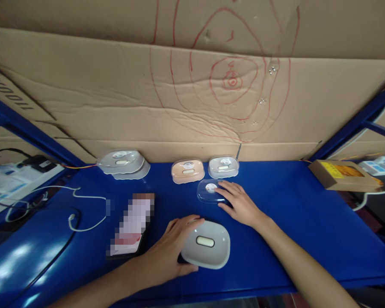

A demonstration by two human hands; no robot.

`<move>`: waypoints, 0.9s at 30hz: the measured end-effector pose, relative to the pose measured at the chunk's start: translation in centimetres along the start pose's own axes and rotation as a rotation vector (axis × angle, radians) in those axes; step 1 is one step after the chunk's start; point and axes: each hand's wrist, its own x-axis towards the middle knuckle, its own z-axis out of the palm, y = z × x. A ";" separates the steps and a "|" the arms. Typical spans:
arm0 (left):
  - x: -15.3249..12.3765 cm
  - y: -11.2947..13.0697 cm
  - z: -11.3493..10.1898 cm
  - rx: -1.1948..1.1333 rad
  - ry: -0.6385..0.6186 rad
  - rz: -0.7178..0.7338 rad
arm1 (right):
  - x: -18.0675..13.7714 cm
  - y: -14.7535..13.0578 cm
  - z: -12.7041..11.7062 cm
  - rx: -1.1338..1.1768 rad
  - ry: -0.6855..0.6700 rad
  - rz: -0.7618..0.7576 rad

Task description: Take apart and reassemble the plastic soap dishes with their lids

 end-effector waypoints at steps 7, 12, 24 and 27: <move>0.0 -0.7 0.7 -0.019 0.152 -0.013 | -1.1 -4.9 -3.0 0.287 -0.166 -0.127; 0.0 -0.9 0.1 -0.105 0.175 -0.084 | -2.4 -8.6 -2.3 0.203 -0.188 -0.205; 0.0 -2.0 1.5 -0.001 0.162 -0.055 | -1.4 -7.3 -4.6 0.398 -0.159 -0.119; -0.1 -1.6 1.3 0.077 0.127 -0.045 | -1.2 -6.0 -5.8 0.377 -0.124 -0.069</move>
